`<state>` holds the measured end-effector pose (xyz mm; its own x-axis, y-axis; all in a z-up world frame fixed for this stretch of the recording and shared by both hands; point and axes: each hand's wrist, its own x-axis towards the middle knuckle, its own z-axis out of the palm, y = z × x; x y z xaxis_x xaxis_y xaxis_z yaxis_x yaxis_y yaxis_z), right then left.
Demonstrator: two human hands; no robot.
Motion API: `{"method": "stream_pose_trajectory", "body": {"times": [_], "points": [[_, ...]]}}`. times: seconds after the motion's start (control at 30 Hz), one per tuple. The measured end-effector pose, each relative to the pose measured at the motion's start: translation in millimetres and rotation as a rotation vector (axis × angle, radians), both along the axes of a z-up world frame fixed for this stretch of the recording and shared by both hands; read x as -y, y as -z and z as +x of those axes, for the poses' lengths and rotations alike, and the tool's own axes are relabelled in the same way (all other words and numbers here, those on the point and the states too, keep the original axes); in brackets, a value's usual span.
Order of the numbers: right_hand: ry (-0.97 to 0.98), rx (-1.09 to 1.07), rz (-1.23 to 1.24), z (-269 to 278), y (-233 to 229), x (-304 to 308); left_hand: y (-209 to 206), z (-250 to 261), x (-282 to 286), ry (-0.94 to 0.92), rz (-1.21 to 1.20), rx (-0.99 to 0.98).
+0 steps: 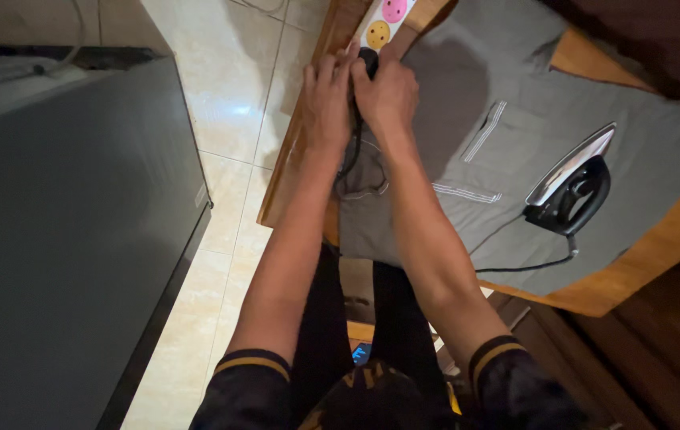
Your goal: The person irons a gray shirt laid flat on a wooden table using a steam iron. After ironing, they fold the shirt neatly on the table.
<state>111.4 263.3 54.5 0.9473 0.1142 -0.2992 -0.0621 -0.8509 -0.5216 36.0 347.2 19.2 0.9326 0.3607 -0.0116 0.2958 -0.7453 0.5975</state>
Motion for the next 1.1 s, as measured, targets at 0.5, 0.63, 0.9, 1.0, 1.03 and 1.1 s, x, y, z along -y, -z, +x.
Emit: {"method": "stream_pose_trajectory", "body": {"times": [0.5,0.63,0.9,1.0,1.03,1.1], "points": [[0.081,0.021,0.158,-3.7,15.1,13.5,12.1,-3.7,8.3,0.007,0.051,0.017],[0.044,0.028,0.145,-2.1,21.3,16.8,24.7,-1.6,9.7,0.027,0.134,0.073],[-0.025,0.063,0.044,4.8,14.9,13.0,29.8,6.0,24.2,-0.079,-0.081,0.042],[0.033,0.104,0.073,8.6,6.7,9.8,21.5,14.9,24.3,-0.083,-0.044,-0.088],[0.069,0.081,0.115,12.3,5.2,9.9,19.9,20.5,25.0,-0.083,-0.013,-0.129],[0.139,0.028,0.191,13.9,3.9,11.6,18.7,26.5,27.1,-0.095,-0.011,-0.179]]}}
